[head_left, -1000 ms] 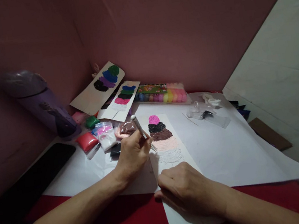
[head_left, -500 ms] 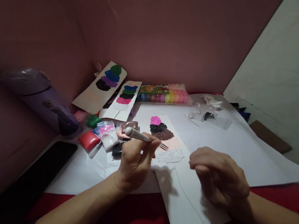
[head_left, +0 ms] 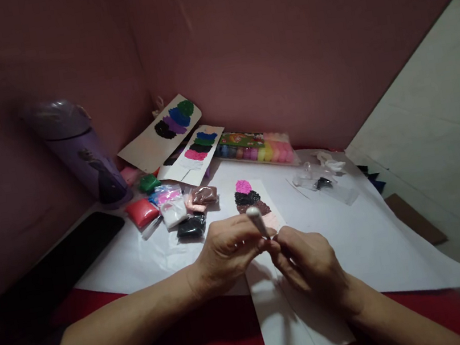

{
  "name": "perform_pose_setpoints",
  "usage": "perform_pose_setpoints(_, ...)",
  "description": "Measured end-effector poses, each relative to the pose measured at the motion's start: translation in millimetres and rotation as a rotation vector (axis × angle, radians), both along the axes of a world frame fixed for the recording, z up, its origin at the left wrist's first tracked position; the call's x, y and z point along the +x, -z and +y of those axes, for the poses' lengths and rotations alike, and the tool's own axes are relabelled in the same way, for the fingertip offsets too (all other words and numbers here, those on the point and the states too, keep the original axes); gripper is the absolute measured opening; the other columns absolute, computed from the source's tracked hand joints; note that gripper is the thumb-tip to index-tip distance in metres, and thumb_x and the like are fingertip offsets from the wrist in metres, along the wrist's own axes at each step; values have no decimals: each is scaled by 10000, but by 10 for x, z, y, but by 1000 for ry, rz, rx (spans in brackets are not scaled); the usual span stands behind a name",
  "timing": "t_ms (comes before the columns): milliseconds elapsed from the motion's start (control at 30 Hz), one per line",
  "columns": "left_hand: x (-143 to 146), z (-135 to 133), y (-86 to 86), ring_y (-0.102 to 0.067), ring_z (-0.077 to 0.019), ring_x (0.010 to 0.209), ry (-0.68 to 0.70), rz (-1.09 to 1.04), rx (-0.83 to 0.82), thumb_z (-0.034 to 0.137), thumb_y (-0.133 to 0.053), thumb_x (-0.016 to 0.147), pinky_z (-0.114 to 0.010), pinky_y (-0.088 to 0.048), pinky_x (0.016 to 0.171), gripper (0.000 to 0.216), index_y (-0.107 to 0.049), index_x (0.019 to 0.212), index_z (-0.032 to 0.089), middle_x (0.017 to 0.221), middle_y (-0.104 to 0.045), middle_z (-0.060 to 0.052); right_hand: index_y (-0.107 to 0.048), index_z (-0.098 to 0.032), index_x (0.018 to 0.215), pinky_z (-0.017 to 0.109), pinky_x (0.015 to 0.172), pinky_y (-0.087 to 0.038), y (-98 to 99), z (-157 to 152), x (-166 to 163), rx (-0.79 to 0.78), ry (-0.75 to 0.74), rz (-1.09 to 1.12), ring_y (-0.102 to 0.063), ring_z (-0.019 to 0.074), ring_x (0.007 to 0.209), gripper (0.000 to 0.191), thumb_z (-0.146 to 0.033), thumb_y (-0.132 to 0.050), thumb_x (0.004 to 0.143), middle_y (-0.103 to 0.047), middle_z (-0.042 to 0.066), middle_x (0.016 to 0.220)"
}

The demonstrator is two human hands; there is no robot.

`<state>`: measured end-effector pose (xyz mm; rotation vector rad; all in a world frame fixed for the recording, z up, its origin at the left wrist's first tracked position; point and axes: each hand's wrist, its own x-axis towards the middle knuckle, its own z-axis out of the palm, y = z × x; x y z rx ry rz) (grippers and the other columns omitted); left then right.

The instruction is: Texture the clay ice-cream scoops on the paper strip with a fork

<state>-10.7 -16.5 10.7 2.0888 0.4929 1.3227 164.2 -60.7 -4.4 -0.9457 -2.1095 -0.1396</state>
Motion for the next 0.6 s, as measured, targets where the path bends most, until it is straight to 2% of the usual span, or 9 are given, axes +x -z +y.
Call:
perform_pose_setpoints(100, -17, 2, -49, -605, -110, 582, -119, 23, 28, 219, -575, 872, -214, -477, 559, 135, -678, 849, 134, 662, -672, -43, -498, -197, 785, 228, 492, -355, 1, 3, 14, -25, 118, 176, -448, 91, 488, 138, -109, -525, 888, -482, -44, 606)
perform_pose_setpoints(133, -21, -10, -62, -601, -109, 570, -118, 61, 65, 224, -568, 876, -215, -469, 551, 149, -670, 818, 132, 651, -669, -45, -510, -198, 797, 223, 502, -376, 1, 8, 18, -38, 156, 258, -471, 90, 501, 124, -117, -546, 883, -499, -43, 620)
perform_pose_setpoints(233, -21, -91, -72, -604, -114, 562, 95, 310, 233, 263, -557, 878, -215, -456, 533, 196, -644, 747, 148, 649, -665, -49, -536, -199, 844, 217, 528, -432, 18, 40, 29, -110, 199, 500, -534, 95, 554, 71, -148, -574, 876, -551, -27, 695)
perform_pose_setpoints(300, -18, -169, -55, -608, -121, 573, 255, 505, 349, 309, -545, 881, -225, -456, 526, 212, -639, 758, 164, 699, -668, -53, -534, -202, 892, 216, 519, -446, 40, 67, 35, -174, 213, 637, -547, 98, 561, 54, -178, -580, 876, -564, -23, 720)
perform_pose_setpoints(333, -17, -209, -45, -602, -122, 570, 293, 591, 400, 323, -540, 881, -234, -453, 519, 213, -635, 770, 169, 732, -666, -56, -528, -205, 910, 214, 503, -443, 49, 80, 39, -204, 222, 693, -544, 96, 552, 69, -193, -586, 875, -564, -26, 717)
perform_pose_setpoints(467, -33, -323, -33, -550, -117, 517, 350, 867, 576, 254, -560, 836, -268, -408, 447, 121, -614, 864, 149, 877, -633, -82, -511, -213, 916, 192, 433, -394, 21, 130, 67, -335, 201, 811, -493, 83, 495, 101, -243, -597, 873, -543, -47, 656)
perform_pose_setpoints(600, -49, -357, -55, -525, -120, 497, 342, 963, 628, 265, -582, 801, -296, -367, 409, 181, -601, 921, 130, 933, -604, -96, -527, -202, 901, 184, 410, -373, -116, 148, 90, -536, 116, 777, -468, 77, 476, 98, -268, -594, 874, -528, -52, 620)
